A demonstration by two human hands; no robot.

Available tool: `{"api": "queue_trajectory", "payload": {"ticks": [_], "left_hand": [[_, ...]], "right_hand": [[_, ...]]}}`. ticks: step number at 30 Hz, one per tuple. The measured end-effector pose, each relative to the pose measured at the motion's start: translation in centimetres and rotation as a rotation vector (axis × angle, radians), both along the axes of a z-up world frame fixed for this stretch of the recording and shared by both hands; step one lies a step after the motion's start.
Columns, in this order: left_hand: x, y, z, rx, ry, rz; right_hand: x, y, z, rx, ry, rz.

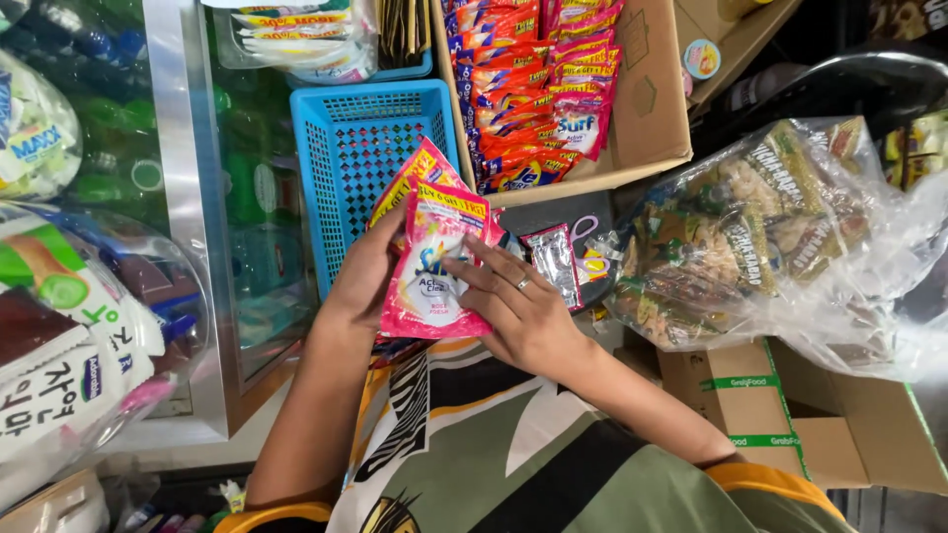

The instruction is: Organizing and stocking laundry detergent sachets into a box and a basket in a small shop environment.

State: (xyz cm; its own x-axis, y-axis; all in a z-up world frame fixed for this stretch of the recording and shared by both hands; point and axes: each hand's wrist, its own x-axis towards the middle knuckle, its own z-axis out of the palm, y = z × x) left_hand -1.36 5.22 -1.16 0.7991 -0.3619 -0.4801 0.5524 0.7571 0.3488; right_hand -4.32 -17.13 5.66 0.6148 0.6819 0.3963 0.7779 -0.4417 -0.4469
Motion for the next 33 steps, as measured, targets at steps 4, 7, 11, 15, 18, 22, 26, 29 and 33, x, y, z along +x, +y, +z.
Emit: {"api": "queue_trajectory", "payload": {"ticks": [4,7,11,15,18,22,26,29,33], "left_hand": [[0.2,-0.3,-1.4,0.156,0.007,-0.013],[0.2,-0.2,-1.4,0.257,-0.059,0.016],[0.2,-1.1,-1.0,0.425,-0.122,-0.145],[-1.2,-5.3,-5.4,0.463,-0.295,-0.296],[-1.2,-6.9,-6.0,0.488,-0.402,-0.380],[0.9,-7.0,-1.5,0.406,-0.684,-0.330],[3.1,-8.1,-1.7,0.560,-0.824,-0.392],[4.2,-10.0,-1.2,0.920,-0.862,-0.523],[5.0,-9.2,-0.3,1.034,-0.826,-0.485]], "right_hand": [[-0.6,-2.1,-1.8,0.168,0.202,-0.259],[0.4,-4.5,-2.3,0.295,0.432,-0.652],[2.2,-4.3,0.3,0.417,0.716,-0.859],[1.6,-1.6,-1.1,0.392,0.696,-0.600],[2.8,-0.3,-0.5,0.287,0.655,-0.508],[5.0,-2.4,-0.7,0.615,1.198,-0.187],[6.3,-3.5,-1.6,1.031,1.133,0.031],[7.9,-4.8,-2.9,1.453,1.050,0.073],[10.3,-10.4,-3.7,1.717,1.246,0.202]]}}
